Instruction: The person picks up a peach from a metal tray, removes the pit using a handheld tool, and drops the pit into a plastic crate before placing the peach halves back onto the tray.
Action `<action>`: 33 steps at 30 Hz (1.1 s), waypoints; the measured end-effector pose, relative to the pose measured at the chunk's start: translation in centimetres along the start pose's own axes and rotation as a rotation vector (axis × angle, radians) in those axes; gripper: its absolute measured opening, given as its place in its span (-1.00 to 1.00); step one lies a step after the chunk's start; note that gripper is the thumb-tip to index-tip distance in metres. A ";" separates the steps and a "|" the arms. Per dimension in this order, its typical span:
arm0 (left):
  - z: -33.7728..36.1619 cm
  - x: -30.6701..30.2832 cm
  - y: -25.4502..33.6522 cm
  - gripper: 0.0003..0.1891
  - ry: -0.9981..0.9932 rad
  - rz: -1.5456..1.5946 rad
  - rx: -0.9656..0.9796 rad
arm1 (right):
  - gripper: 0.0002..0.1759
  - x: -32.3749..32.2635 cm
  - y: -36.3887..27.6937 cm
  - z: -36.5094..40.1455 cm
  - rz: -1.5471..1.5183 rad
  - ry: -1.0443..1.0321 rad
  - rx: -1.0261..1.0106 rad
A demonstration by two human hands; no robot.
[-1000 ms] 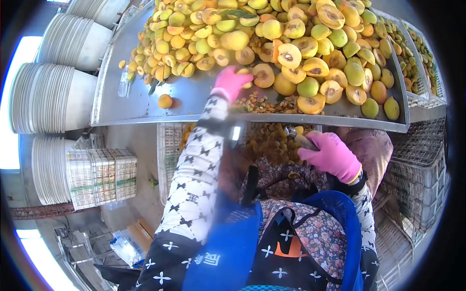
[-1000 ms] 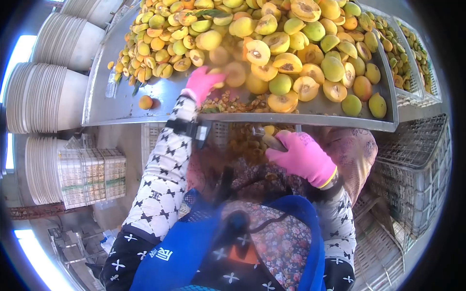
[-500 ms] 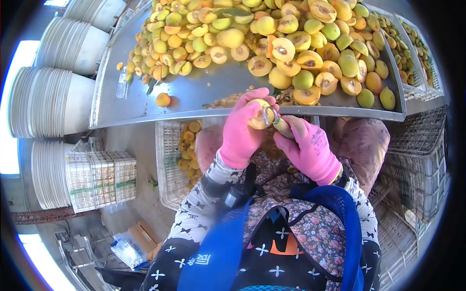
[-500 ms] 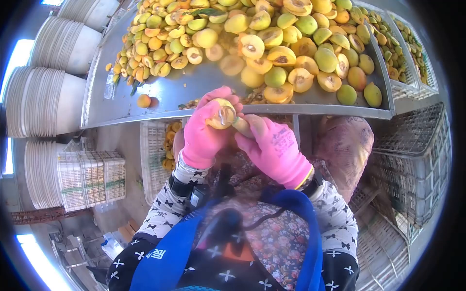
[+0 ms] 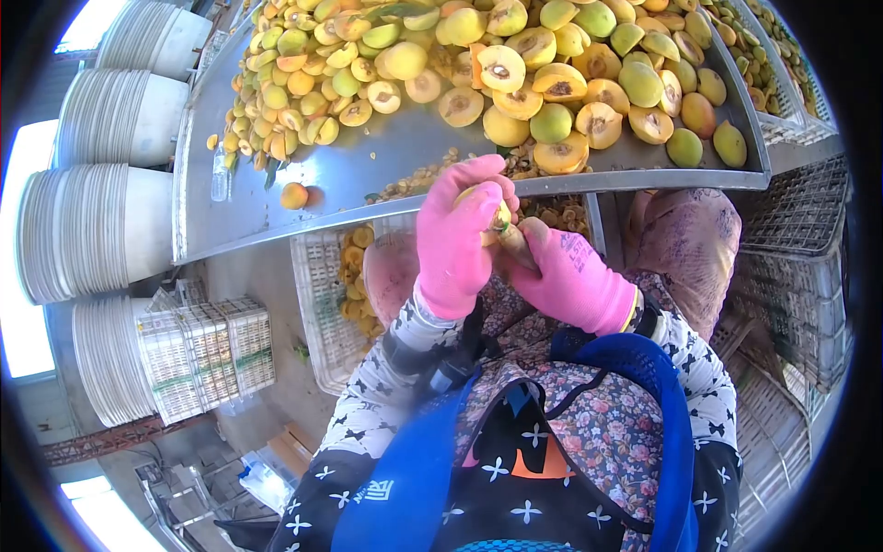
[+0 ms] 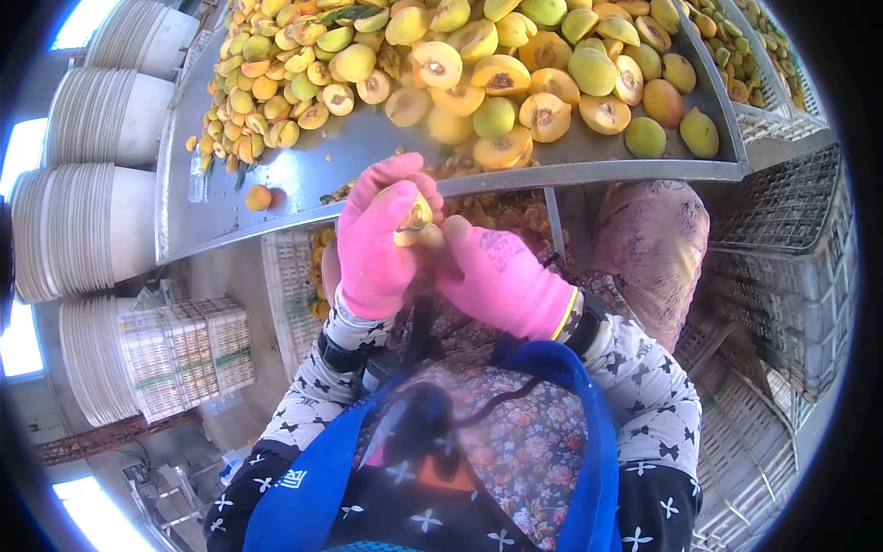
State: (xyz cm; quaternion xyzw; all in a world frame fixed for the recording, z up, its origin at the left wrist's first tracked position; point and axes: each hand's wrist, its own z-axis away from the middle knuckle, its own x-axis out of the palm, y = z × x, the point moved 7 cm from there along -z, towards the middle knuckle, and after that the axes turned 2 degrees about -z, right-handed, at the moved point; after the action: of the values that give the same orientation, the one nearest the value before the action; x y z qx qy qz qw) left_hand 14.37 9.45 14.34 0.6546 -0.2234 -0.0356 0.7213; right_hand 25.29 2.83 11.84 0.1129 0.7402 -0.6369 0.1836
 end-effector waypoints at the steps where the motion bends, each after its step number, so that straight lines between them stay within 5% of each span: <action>1: -0.1 0.2 0.1 -0.69 0.074 -0.040 -0.007 | -0.69 0.3 0.0 0.0 -0.046 0.034 -0.003; 6: -0.5 0.9 -0.6 -0.57 0.382 0.098 -0.172 | -0.69 0.5 0.5 0.3 -0.049 0.065 0.000; 9: -2.3 1.2 -0.5 -0.48 -0.205 -0.371 -0.029 | -0.69 0.6 1.1 0.7 -0.062 -0.003 0.005; 11: -2.2 1.0 -0.9 -0.44 -0.226 -0.410 -0.041 | -0.71 1.7 1.9 1.1 -0.156 -0.016 -0.026; 12: -2.1 0.9 -0.8 -0.42 -0.236 -0.436 -0.045 | -0.71 2.1 2.1 0.9 -0.364 -0.109 0.165; 14: -1.5 0.8 -1.5 -0.39 0.103 -0.115 -0.267 | -0.71 2.5 0.9 1.2 -0.766 -0.295 0.551; 16: -0.9 1.1 -1.0 -0.39 0.251 -0.022 -0.314 | -0.76 2.5 0.9 1.6 -0.966 -0.460 0.577; 17: -1.5 1.6 -0.7 -0.43 -0.046 -0.085 -0.233 | -0.79 2.5 0.9 1.9 -1.060 -0.544 0.592; 20: -1.5 1.3 -1.0 -0.45 -0.146 -0.088 -0.345 | -0.83 2.9 0.4 2.2 -1.207 -0.642 0.570; 23: -1.6 -0.9 1.1 -0.57 -0.184 -0.426 -0.134 | -0.83 3.0 -0.1 2.3 -1.198 -0.753 0.534; 24: -1.5 -2.0 2.4 -0.64 -0.203 -0.558 -0.063 | -0.83 2.9 -0.3 2.4 -1.108 -0.771 0.557; 25: -0.6 -5.5 2.6 -0.67 -0.199 -0.211 -0.105 | -0.83 2.3 -0.7 2.7 -1.016 -0.786 0.577; 27: 1.4 -11.0 7.2 -0.54 -0.209 -0.760 0.019 | -0.77 1.1 -0.2 2.5 -0.697 -0.779 0.600; 29: 2.5 -15.5 8.8 -0.62 -0.052 -0.772 -0.274 | -0.71 0.4 2.3 1.7 -0.187 -0.645 0.396; 31: 0.6 -16.0 8.4 -0.65 -0.103 -1.031 -0.029 | -0.61 0.4 4.9 1.4 0.216 -0.349 0.023; 33: -3.3 -15.5 6.5 -0.62 -0.060 -0.923 -0.029 | -0.60 -1.1 5.1 -0.2 0.231 -0.248 0.170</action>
State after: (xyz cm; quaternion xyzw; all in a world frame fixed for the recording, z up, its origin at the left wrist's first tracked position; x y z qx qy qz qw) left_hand 0.12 18.70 16.16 0.6741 0.0712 -0.3753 0.6321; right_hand 28.31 3.95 7.70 0.1329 0.6376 -0.6808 0.3351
